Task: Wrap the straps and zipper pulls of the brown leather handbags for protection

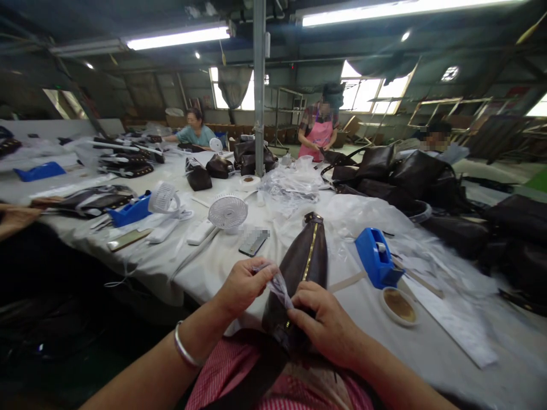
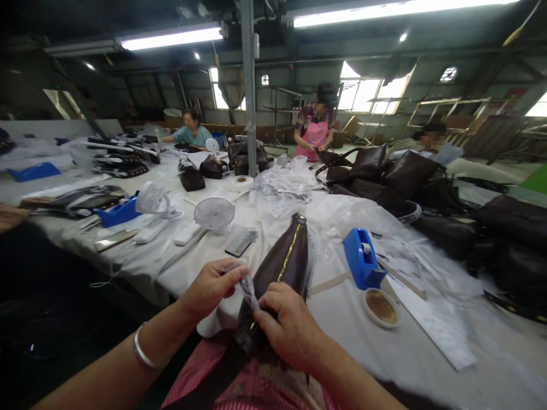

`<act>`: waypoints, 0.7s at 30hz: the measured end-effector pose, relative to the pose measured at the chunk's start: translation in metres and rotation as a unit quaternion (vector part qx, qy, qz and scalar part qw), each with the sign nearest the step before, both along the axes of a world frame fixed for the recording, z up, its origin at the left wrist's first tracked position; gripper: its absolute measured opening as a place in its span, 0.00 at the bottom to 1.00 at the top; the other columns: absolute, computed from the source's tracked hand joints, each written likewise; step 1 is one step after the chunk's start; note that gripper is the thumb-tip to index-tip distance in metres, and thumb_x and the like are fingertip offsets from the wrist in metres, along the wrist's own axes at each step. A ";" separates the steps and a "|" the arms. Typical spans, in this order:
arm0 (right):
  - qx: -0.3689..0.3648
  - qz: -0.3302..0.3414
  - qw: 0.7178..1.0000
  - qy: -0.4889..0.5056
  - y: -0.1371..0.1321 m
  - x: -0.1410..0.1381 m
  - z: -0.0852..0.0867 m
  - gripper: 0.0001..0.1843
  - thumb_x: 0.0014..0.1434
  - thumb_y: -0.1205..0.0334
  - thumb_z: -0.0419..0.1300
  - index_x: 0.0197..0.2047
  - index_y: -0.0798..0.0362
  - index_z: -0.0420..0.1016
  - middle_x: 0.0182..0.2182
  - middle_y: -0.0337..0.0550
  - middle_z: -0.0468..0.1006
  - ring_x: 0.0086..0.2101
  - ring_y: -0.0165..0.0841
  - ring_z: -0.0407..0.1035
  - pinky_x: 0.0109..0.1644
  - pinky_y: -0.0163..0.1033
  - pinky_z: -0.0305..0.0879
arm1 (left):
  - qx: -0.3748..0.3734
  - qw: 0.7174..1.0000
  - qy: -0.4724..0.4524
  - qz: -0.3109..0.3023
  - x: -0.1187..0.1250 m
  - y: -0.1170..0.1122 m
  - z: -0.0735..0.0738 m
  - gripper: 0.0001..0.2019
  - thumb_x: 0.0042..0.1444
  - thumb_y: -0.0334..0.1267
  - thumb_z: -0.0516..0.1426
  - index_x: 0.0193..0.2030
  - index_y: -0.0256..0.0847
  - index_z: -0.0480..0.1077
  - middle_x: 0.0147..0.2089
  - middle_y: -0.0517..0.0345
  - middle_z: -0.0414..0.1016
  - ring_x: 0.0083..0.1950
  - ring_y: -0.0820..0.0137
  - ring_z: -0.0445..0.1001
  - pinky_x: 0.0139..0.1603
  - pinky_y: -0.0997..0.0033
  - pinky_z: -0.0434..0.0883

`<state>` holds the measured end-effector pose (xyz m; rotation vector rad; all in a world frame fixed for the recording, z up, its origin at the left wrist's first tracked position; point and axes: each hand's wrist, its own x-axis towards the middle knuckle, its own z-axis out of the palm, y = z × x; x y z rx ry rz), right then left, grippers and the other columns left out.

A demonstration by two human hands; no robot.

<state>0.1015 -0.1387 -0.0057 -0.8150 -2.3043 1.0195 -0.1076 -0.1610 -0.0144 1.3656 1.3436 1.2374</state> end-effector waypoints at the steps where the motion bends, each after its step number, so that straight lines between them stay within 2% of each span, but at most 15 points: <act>1: 0.001 -0.001 1.000 -0.002 0.000 0.001 0.000 0.13 0.60 0.70 0.59 0.25 0.53 0.66 0.29 0.38 0.67 0.36 0.32 0.65 0.41 0.38 0.58 | 0.012 1.000 0.011 0.010 -0.001 0.001 0.001 0.16 0.61 0.47 0.58 0.31 0.36 0.74 0.22 0.64 0.61 0.24 0.77 0.57 0.24 0.77 0.58; 4: 0.004 0.000 1.000 -0.003 -0.001 0.002 0.000 0.12 0.60 0.70 0.59 0.25 0.53 0.66 0.30 0.38 0.68 0.36 0.33 0.65 0.42 0.38 0.59 | 0.041 0.998 0.038 0.037 -0.008 0.002 0.009 0.14 0.58 0.44 0.61 0.27 0.37 0.75 0.26 0.60 0.67 0.32 0.74 0.64 0.34 0.77 0.63; 5: 0.005 0.001 1.000 -0.001 -0.001 0.002 -0.001 0.12 0.60 0.70 0.59 0.26 0.53 0.66 0.30 0.38 0.68 0.36 0.33 0.65 0.42 0.38 0.59 | 0.041 0.997 0.040 0.041 -0.011 0.002 0.011 0.13 0.57 0.44 0.62 0.27 0.37 0.75 0.27 0.60 0.68 0.33 0.73 0.64 0.35 0.77 0.64; 9: 0.006 0.007 1.000 0.003 -0.002 0.001 -0.004 0.11 0.61 0.70 0.59 0.27 0.53 0.68 0.30 0.38 0.68 0.37 0.33 0.65 0.42 0.39 0.59 | -0.005 1.000 0.013 0.025 -0.018 -0.002 0.014 0.14 0.58 0.47 0.61 0.31 0.37 0.75 0.21 0.62 0.66 0.23 0.76 0.63 0.22 0.78 0.60; 12: 0.003 0.015 1.000 0.002 -0.001 0.001 -0.003 0.11 0.61 0.70 0.58 0.27 0.53 0.69 0.30 0.38 0.68 0.36 0.32 0.65 0.42 0.38 0.59 | -0.036 0.998 -0.049 0.009 -0.019 -0.006 0.007 0.16 0.57 0.50 0.60 0.34 0.37 0.73 0.21 0.65 0.65 0.20 0.78 0.61 0.19 0.80 0.58; 16: 0.004 0.024 1.000 0.007 -0.001 0.003 0.000 0.11 0.61 0.71 0.58 0.27 0.53 0.70 0.29 0.37 0.68 0.35 0.32 0.64 0.41 0.38 0.59 | -0.054 0.990 -0.127 -0.009 -0.017 -0.007 -0.008 0.18 0.55 0.54 0.60 0.33 0.39 0.66 0.21 0.70 0.58 0.18 0.81 0.54 0.19 0.82 0.53; 19: 0.002 0.021 1.000 0.003 -0.001 0.004 0.001 0.10 0.61 0.71 0.58 0.27 0.53 0.71 0.29 0.38 0.68 0.35 0.32 0.65 0.41 0.38 0.59 | -0.064 0.988 -0.139 -0.033 -0.021 -0.005 -0.014 0.19 0.54 0.55 0.61 0.33 0.40 0.65 0.20 0.71 0.57 0.18 0.82 0.54 0.19 0.82 0.53; 21: 0.002 0.018 1.000 -0.003 -0.002 0.005 0.000 0.10 0.60 0.71 0.58 0.27 0.53 0.71 0.29 0.38 0.68 0.35 0.32 0.65 0.41 0.38 0.59 | -0.066 0.989 -0.121 -0.053 -0.028 -0.004 -0.011 0.18 0.54 0.54 0.62 0.34 0.39 0.67 0.21 0.69 0.60 0.19 0.81 0.57 0.20 0.82 0.56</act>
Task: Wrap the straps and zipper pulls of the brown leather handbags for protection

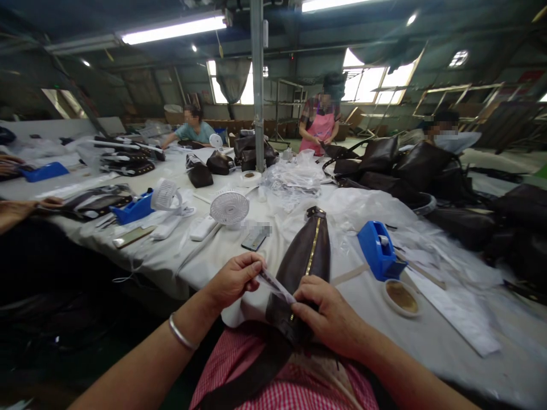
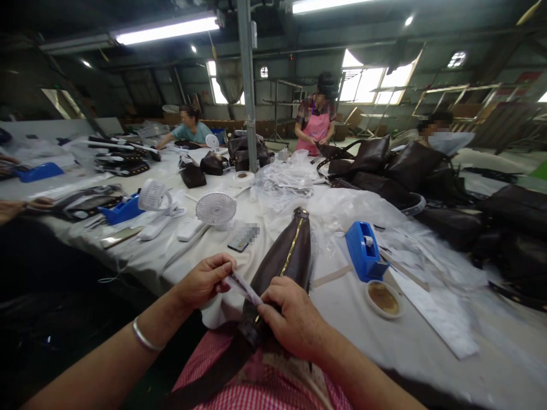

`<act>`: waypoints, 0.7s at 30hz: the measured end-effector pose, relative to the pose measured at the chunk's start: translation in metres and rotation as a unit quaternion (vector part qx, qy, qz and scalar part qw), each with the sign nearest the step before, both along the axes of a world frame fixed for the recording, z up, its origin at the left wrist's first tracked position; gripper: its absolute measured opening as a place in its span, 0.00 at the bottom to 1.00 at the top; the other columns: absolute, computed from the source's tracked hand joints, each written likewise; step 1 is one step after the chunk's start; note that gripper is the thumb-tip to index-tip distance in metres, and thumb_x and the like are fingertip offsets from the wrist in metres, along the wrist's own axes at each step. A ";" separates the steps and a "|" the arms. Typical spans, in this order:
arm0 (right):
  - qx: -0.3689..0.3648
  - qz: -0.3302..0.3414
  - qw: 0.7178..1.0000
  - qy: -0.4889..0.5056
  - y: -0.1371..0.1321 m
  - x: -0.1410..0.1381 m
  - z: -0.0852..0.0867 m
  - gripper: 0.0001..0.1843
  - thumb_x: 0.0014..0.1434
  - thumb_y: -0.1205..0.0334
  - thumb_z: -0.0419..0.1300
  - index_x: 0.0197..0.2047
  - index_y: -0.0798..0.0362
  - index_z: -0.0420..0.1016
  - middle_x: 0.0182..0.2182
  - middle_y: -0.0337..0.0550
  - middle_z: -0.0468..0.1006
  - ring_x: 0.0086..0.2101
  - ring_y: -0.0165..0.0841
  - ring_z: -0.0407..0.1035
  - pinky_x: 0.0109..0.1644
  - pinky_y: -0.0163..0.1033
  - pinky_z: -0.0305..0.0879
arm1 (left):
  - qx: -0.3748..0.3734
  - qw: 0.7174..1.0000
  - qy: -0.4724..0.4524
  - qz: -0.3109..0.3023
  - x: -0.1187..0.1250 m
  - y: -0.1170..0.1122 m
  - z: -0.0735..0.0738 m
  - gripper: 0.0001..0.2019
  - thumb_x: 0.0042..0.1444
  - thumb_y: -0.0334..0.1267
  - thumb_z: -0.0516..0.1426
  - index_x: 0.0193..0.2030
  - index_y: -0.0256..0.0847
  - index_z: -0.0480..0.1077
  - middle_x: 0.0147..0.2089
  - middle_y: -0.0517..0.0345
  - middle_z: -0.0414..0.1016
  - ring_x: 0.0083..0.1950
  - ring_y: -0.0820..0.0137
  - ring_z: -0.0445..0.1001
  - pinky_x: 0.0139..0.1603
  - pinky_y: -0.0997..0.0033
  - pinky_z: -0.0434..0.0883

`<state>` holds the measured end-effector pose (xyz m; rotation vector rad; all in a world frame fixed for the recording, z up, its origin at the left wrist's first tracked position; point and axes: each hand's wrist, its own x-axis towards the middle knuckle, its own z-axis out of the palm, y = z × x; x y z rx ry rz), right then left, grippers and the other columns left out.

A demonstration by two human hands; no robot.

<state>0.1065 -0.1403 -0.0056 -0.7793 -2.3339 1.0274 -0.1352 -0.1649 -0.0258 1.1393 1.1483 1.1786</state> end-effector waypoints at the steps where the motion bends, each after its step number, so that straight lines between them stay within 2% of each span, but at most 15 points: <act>1: 0.001 -0.001 1.000 -0.002 0.000 0.000 0.000 0.10 0.60 0.71 0.58 0.27 0.53 0.72 0.29 0.38 0.68 0.35 0.32 0.64 0.41 0.39 0.59 | 0.002 1.000 0.015 -0.012 -0.004 0.000 0.003 0.18 0.53 0.52 0.63 0.35 0.38 0.69 0.22 0.68 0.63 0.19 0.81 0.60 0.20 0.81 0.58; 6: -0.004 0.002 1.000 -0.002 0.000 0.000 0.000 0.10 0.60 0.71 0.58 0.27 0.54 0.71 0.28 0.38 0.68 0.35 0.31 0.65 0.40 0.38 0.59 | 0.017 0.990 0.116 -0.081 -0.020 -0.003 0.024 0.10 0.54 0.41 0.61 0.34 0.34 0.74 0.27 0.59 0.72 0.24 0.76 0.72 0.27 0.77 0.69; 8: -0.004 0.002 1.000 -0.003 0.000 -0.001 0.000 0.10 0.61 0.70 0.58 0.27 0.54 0.71 0.28 0.38 0.68 0.35 0.31 0.65 0.40 0.38 0.59 | 0.020 0.982 0.161 -0.093 -0.020 -0.004 0.026 0.07 0.54 0.35 0.57 0.33 0.34 0.75 0.27 0.58 0.73 0.24 0.75 0.72 0.26 0.76 0.69; 11: 0.002 0.005 1.000 -0.007 0.000 -0.001 -0.001 0.10 0.61 0.70 0.59 0.27 0.54 0.72 0.28 0.38 0.69 0.35 0.32 0.65 0.40 0.38 0.59 | 0.039 0.967 0.237 -0.086 -0.017 -0.002 0.024 0.08 0.50 0.28 0.53 0.31 0.35 0.75 0.23 0.59 0.72 0.22 0.73 0.72 0.23 0.77 0.66; 14: 0.003 0.006 1.000 -0.009 0.000 0.000 -0.002 0.09 0.61 0.70 0.59 0.28 0.54 0.72 0.29 0.38 0.69 0.36 0.32 0.65 0.41 0.38 0.59 | 0.092 0.943 0.306 -0.089 -0.015 0.004 0.034 0.08 0.43 0.24 0.55 0.25 0.36 0.75 0.23 0.59 0.73 0.25 0.72 0.71 0.28 0.76 0.66; 16: 0.002 0.006 1.000 -0.010 0.000 0.000 -0.002 0.09 0.61 0.70 0.59 0.29 0.54 0.73 0.29 0.38 0.69 0.36 0.32 0.65 0.41 0.38 0.60 | 0.131 0.931 0.328 -0.095 -0.015 0.009 0.051 0.06 0.42 0.25 0.58 0.24 0.37 0.75 0.29 0.56 0.76 0.32 0.70 0.72 0.37 0.73 0.68; 18: 0.004 0.008 1.000 -0.012 0.000 0.000 -0.002 0.09 0.61 0.70 0.58 0.29 0.53 0.73 0.30 0.39 0.70 0.36 0.32 0.65 0.41 0.38 0.60 | 0.166 0.919 0.338 -0.114 -0.012 0.016 0.070 0.04 0.47 0.29 0.59 0.28 0.38 0.76 0.37 0.54 0.78 0.39 0.67 0.73 0.46 0.70 0.68; 19: 0.005 0.009 1.000 -0.014 0.000 -0.001 -0.002 0.09 0.61 0.70 0.58 0.29 0.53 0.73 0.30 0.39 0.70 0.36 0.32 0.65 0.41 0.39 0.60 | 0.179 0.910 0.347 -0.137 -0.009 0.020 0.078 0.04 0.50 0.32 0.59 0.31 0.38 0.77 0.40 0.53 0.78 0.41 0.66 0.73 0.48 0.69 0.68; 21: 0.009 0.008 1.000 -0.015 0.000 -0.003 -0.001 0.09 0.61 0.69 0.58 0.29 0.53 0.73 0.30 0.40 0.70 0.36 0.33 0.66 0.42 0.39 0.60 | 0.174 0.883 0.374 -0.223 0.000 0.029 0.088 0.08 0.58 0.37 0.57 0.37 0.39 0.78 0.39 0.54 0.79 0.39 0.67 0.73 0.44 0.71 0.68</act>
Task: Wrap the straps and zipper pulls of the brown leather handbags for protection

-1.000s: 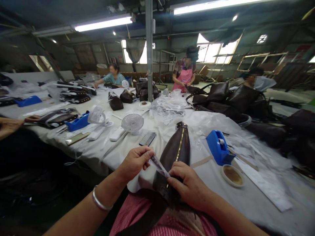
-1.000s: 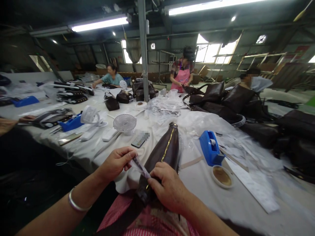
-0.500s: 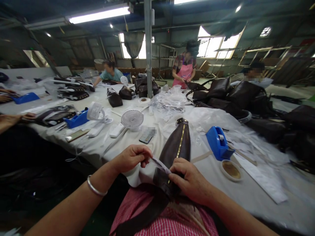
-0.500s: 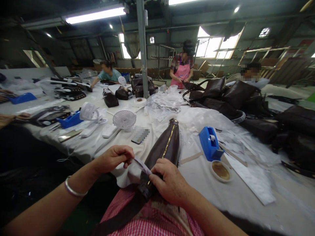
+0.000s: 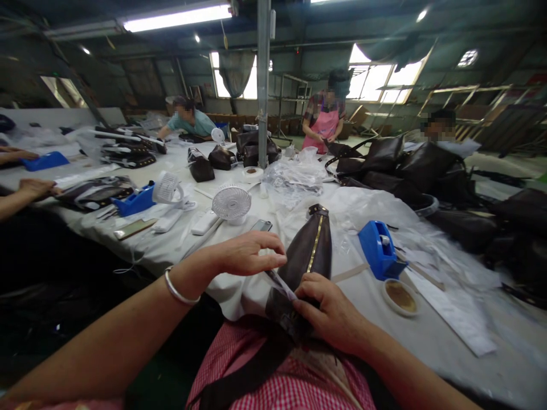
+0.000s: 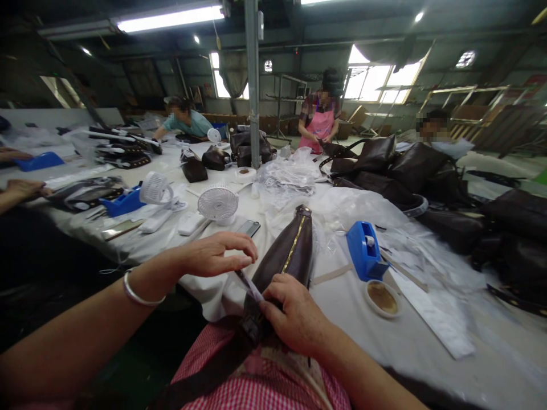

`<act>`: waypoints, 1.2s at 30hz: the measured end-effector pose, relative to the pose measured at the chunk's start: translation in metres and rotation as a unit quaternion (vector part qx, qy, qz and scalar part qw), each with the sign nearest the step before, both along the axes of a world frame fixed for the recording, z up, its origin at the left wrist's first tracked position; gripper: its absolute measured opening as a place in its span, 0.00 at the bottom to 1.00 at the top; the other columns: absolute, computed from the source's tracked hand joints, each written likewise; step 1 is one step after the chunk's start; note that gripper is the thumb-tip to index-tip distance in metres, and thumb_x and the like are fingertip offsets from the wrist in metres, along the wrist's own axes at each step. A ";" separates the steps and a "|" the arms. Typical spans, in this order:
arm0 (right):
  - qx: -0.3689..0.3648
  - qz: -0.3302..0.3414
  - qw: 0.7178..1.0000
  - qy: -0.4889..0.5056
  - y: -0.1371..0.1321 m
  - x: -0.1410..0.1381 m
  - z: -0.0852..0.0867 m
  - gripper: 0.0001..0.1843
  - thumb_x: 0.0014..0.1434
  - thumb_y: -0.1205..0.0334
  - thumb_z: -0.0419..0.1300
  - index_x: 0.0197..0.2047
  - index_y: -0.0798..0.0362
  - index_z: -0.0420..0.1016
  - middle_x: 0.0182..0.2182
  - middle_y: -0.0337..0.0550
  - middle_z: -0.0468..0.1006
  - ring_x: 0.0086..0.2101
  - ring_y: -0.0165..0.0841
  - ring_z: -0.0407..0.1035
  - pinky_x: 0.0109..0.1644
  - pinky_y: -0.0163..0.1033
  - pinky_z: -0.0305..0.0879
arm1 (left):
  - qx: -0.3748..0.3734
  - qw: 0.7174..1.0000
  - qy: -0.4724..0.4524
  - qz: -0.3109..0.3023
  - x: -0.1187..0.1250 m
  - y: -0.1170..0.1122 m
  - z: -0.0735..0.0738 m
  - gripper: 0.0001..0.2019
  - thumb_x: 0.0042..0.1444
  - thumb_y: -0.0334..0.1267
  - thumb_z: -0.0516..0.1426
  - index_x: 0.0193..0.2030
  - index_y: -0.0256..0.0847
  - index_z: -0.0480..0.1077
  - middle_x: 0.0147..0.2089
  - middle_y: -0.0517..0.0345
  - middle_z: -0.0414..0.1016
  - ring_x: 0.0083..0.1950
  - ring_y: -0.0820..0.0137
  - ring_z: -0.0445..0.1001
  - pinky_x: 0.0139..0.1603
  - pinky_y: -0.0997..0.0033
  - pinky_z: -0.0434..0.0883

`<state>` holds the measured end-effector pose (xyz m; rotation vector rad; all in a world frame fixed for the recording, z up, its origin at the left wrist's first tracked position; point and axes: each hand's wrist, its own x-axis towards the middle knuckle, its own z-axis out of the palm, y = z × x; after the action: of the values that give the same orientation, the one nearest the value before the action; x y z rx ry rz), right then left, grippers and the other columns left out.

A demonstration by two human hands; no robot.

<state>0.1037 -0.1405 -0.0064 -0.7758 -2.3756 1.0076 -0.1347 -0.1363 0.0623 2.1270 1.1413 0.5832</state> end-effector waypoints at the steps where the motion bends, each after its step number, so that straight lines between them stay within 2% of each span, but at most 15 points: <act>1: 0.002 0.001 1.000 0.001 0.000 -0.001 0.000 0.09 0.61 0.69 0.58 0.29 0.53 0.73 0.31 0.40 0.71 0.37 0.33 0.66 0.42 0.39 0.61 | -0.037 0.998 0.031 -0.044 0.005 0.004 0.002 0.11 0.60 0.39 0.55 0.37 0.40 0.78 0.35 0.55 0.79 0.36 0.68 0.73 0.40 0.72 0.68; 3: 0.006 -0.001 1.000 0.001 0.000 -0.002 0.001 0.10 0.62 0.69 0.58 0.27 0.53 0.71 0.30 0.40 0.70 0.36 0.33 0.66 0.42 0.39 0.61 | -0.131 0.982 0.078 -0.115 0.015 0.013 0.000 0.15 0.63 0.42 0.53 0.31 0.40 0.78 0.27 0.57 0.77 0.28 0.69 0.71 0.31 0.74 0.67; 5: 0.009 0.001 1.000 -0.004 0.000 -0.002 0.001 0.12 0.62 0.68 0.58 0.26 0.53 0.70 0.30 0.40 0.69 0.35 0.33 0.65 0.41 0.39 0.61 | -0.205 0.961 0.097 -0.160 0.021 0.021 -0.006 0.18 0.62 0.42 0.54 0.24 0.40 0.76 0.21 0.58 0.75 0.22 0.70 0.70 0.26 0.74 0.65; 8: 0.009 0.006 1.000 -0.014 0.000 0.000 0.001 0.12 0.62 0.68 0.58 0.26 0.53 0.70 0.29 0.39 0.69 0.35 0.32 0.65 0.40 0.38 0.60 | -0.243 0.949 0.094 -0.179 0.018 0.027 -0.012 0.17 0.60 0.41 0.56 0.22 0.41 0.76 0.18 0.59 0.74 0.19 0.71 0.69 0.22 0.75 0.65; 11: -0.002 0.004 1.000 -0.013 0.001 0.001 0.001 0.11 0.61 0.69 0.58 0.26 0.53 0.71 0.29 0.39 0.69 0.35 0.32 0.65 0.40 0.38 0.60 | -0.221 0.960 0.075 -0.155 0.009 0.023 -0.012 0.06 0.56 0.39 0.61 0.35 0.42 0.80 0.27 0.58 0.79 0.26 0.69 0.74 0.27 0.75 0.68; 12: -0.006 0.003 1.000 -0.012 0.002 0.001 0.001 0.11 0.61 0.69 0.58 0.26 0.53 0.71 0.29 0.39 0.68 0.35 0.32 0.65 0.40 0.38 0.60 | -0.198 0.967 0.070 -0.142 0.005 0.020 -0.012 0.09 0.53 0.37 0.63 0.42 0.43 0.80 0.33 0.58 0.81 0.30 0.68 0.76 0.31 0.75 0.69; 13: -0.009 0.002 1.000 -0.011 0.002 0.001 0.001 0.11 0.61 0.70 0.58 0.26 0.53 0.71 0.29 0.39 0.68 0.35 0.32 0.65 0.40 0.38 0.60 | -0.171 0.974 0.068 -0.131 0.002 0.017 -0.011 0.16 0.50 0.36 0.66 0.48 0.44 0.78 0.38 0.57 0.81 0.35 0.67 0.77 0.35 0.75 0.70; 15: -0.012 0.001 1.000 -0.011 0.003 0.001 0.001 0.11 0.60 0.70 0.59 0.25 0.53 0.71 0.29 0.39 0.68 0.35 0.32 0.65 0.40 0.38 0.60 | -0.119 0.983 0.075 -0.115 -0.003 0.009 -0.012 0.26 0.45 0.33 0.68 0.55 0.45 0.74 0.43 0.56 0.80 0.39 0.65 0.77 0.40 0.74 0.71; 17: -0.012 -0.002 1.000 -0.010 0.004 0.001 0.000 0.11 0.60 0.71 0.59 0.26 0.53 0.71 0.29 0.38 0.68 0.35 0.32 0.65 0.40 0.38 0.60 | -0.076 0.988 0.082 -0.105 -0.007 0.001 -0.015 0.27 0.46 0.31 0.67 0.55 0.44 0.73 0.42 0.55 0.79 0.38 0.66 0.77 0.39 0.74 0.71; 22: -0.019 -0.003 1.000 -0.002 0.004 0.001 -0.003 0.10 0.60 0.70 0.59 0.26 0.53 0.72 0.29 0.38 0.68 0.34 0.32 0.65 0.39 0.38 0.60 | 0.003 0.997 0.035 -0.067 -0.015 -0.008 -0.034 0.18 0.53 0.27 0.61 0.50 0.42 0.76 0.38 0.56 0.79 0.35 0.70 0.75 0.38 0.77 0.70; 27: -0.025 -0.002 1.000 -0.001 0.003 -0.001 0.000 0.10 0.60 0.71 0.58 0.27 0.53 0.73 0.28 0.38 0.68 0.34 0.32 0.65 0.39 0.38 0.59 | -0.063 0.995 -0.039 -0.059 -0.022 -0.009 -0.045 0.13 0.62 0.37 0.58 0.51 0.39 0.77 0.35 0.52 0.79 0.30 0.72 0.76 0.35 0.75 0.73; 32: -0.022 -0.002 1.000 -0.003 0.002 -0.002 -0.001 0.10 0.60 0.71 0.58 0.28 0.53 0.73 0.29 0.38 0.68 0.34 0.32 0.65 0.39 0.38 0.59 | -0.167 0.978 -0.123 -0.035 -0.024 -0.012 -0.050 0.14 0.60 0.40 0.59 0.49 0.37 0.78 0.34 0.52 0.79 0.24 0.75 0.73 0.26 0.77 0.71; 36: -0.017 0.003 1.000 -0.004 0.001 -0.002 -0.001 0.10 0.60 0.71 0.58 0.28 0.53 0.73 0.29 0.38 0.68 0.34 0.32 0.65 0.40 0.38 0.59 | -0.178 0.969 -0.171 -0.005 -0.020 -0.019 -0.055 0.10 0.58 0.37 0.59 0.43 0.36 0.79 0.31 0.54 0.77 0.23 0.76 0.71 0.24 0.79 0.70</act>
<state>0.1015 -0.1392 -0.0078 -0.7871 -2.3754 1.0513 -0.1549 -0.1549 0.0073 1.6501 0.9583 0.6566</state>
